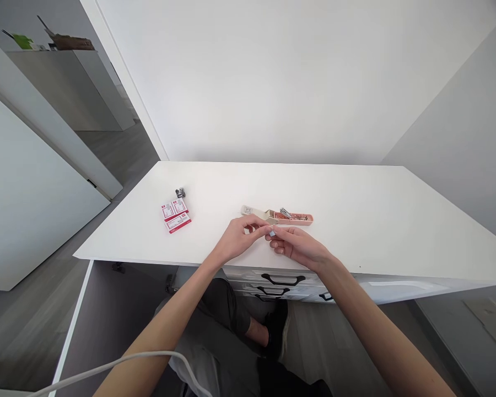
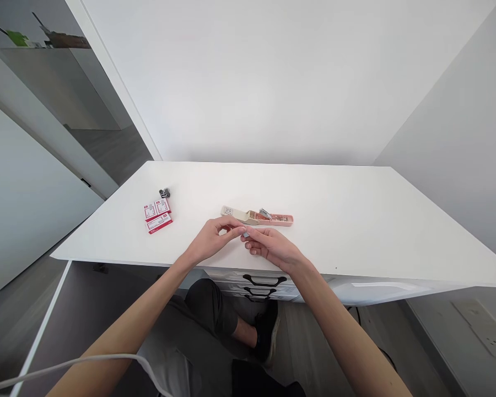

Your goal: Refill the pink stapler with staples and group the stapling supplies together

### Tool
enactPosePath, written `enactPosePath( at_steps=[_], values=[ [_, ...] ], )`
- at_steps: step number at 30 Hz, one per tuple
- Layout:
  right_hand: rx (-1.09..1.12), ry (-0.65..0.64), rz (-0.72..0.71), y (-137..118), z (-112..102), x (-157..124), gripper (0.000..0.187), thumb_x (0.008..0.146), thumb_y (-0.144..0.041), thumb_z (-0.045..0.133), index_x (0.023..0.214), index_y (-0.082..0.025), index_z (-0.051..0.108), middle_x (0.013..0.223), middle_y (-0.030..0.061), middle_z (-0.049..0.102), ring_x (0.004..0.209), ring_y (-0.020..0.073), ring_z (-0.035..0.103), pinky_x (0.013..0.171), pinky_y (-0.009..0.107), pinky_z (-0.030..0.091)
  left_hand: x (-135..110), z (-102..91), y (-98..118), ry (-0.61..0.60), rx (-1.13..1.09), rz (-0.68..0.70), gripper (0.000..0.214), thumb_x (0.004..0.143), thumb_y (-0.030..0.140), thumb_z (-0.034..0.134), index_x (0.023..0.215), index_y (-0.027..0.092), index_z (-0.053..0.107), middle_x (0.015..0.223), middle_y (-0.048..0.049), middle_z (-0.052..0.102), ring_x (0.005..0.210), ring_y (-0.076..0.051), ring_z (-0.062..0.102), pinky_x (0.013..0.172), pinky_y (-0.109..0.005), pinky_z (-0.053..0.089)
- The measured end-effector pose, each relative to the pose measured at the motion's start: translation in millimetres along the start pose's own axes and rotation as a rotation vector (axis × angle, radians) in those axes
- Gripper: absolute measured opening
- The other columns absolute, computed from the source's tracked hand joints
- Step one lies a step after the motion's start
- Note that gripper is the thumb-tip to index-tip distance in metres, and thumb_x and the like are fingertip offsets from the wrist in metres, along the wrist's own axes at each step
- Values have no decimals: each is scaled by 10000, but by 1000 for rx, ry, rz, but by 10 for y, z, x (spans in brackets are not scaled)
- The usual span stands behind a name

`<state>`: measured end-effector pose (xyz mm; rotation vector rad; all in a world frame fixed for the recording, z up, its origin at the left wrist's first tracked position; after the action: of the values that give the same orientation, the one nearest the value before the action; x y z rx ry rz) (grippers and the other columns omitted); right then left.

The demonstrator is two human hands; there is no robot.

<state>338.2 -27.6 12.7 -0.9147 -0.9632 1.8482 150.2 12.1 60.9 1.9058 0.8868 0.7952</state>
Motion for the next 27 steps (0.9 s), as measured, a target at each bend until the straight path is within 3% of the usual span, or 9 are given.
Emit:
enactPosePath(
  at_steps=[5,8,12,15,19,22,25,27],
  values=[
    [-95,76,-48,-83,-11,-28,448,882,-626,798,1020,-202,830,1077,91,718,821,149,573,707,316,462,56,44,-39,34,-30,-34,352,956,546,676,901,220,798,956,-44,792,875,-195,656,806,-339,495],
    [-335,242,-164,-149,49,-95,484,876,-646,781,1112,-224,800,1154,115,752,882,204,638,758,371,512,75,72,-80,102,-73,-78,340,954,540,688,912,222,801,968,-42,802,914,-207,688,851,-351,515],
    [-753,495,-423,-182,178,-162,482,890,-642,754,1220,-290,739,1235,104,763,916,275,703,815,452,551,79,122,-122,204,-129,-155,327,925,541,727,937,226,811,1005,-49,816,955,-232,723,890,-378,553],
    [-945,597,-535,-138,232,-143,434,947,-677,664,1147,-305,761,1189,109,777,846,290,710,800,455,528,77,174,-123,218,-156,-175,331,930,541,718,955,226,815,1027,-54,823,982,-246,737,930,-401,572],
    [-1027,644,-559,-85,196,-105,445,995,-684,595,1126,-302,780,1168,114,790,901,307,738,801,422,510,61,204,-117,212,-126,-167,350,972,548,667,985,228,809,1060,-48,822,999,-241,735,938,-394,573],
    [-1069,641,-593,-119,128,-135,434,1027,-657,558,1143,-304,784,1165,104,799,941,305,745,850,436,520,25,138,-159,268,70,-86,361,1033,527,584,1091,229,780,1142,-66,791,1026,-239,708,935,-398,564],
    [-1083,680,-647,-220,15,-205,408,1036,-622,567,1145,-294,785,1120,97,804,930,294,739,866,448,534,-38,7,-256,363,479,95,313,1048,438,586,1247,234,715,1344,-109,701,1247,-288,606,1107,-480,479],
    [-1066,718,-676,-298,-86,-246,401,1030,-613,581,1128,-281,784,1105,97,802,907,286,734,848,449,545,-78,-67,-356,318,700,168,367,1044,403,597,1374,248,645,1524,-118,598,1412,-327,487,1193,-536,397]
  ],
)
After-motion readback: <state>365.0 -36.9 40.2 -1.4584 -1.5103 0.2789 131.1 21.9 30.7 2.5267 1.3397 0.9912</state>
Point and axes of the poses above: each hand's wrist, its own x-axis towards the middle knuckle, its own z-axis out of the palm, y = z × x, the point moved 2 cm from there along x, towards the middle knuckle
